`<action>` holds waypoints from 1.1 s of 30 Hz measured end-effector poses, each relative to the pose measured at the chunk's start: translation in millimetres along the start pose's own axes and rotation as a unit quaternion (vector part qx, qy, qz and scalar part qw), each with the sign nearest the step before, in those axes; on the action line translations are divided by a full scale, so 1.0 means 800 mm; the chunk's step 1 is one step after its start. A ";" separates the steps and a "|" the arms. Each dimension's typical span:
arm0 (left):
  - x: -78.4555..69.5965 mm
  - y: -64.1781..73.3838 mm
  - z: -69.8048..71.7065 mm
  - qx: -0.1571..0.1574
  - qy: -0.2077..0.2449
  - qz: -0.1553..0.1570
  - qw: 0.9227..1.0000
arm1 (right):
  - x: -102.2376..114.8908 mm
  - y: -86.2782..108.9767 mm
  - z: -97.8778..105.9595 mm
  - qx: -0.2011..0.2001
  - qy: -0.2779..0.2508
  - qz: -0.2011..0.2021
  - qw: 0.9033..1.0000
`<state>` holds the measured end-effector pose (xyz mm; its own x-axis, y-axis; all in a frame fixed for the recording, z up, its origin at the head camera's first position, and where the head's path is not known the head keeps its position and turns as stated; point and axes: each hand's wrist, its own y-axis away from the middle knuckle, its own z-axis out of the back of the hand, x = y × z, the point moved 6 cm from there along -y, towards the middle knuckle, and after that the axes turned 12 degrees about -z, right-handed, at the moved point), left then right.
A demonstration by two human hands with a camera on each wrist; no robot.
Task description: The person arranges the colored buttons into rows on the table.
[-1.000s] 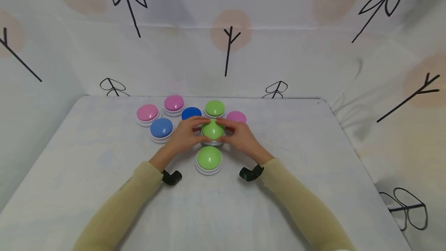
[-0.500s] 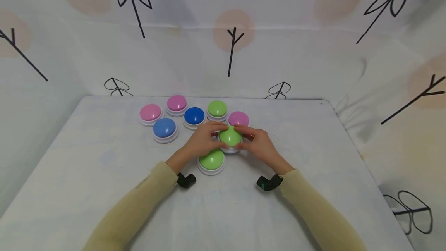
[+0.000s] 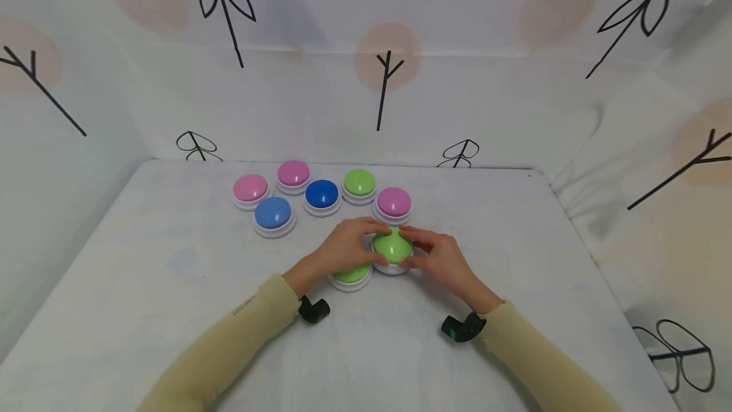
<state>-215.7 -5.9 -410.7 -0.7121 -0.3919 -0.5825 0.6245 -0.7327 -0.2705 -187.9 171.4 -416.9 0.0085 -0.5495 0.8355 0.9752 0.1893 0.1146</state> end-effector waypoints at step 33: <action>0.001 0.016 -0.001 0.063 0.034 -0.037 0.997 | 0.002 0.033 -0.018 -0.037 -0.012 0.052 0.998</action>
<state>-208.0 -15.3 -415.7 -0.7283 -0.2991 -0.6165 0.5233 -0.8236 -0.2186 -158.8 164.0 -420.4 0.1066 -0.5094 0.8539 0.9828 0.1843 -0.0127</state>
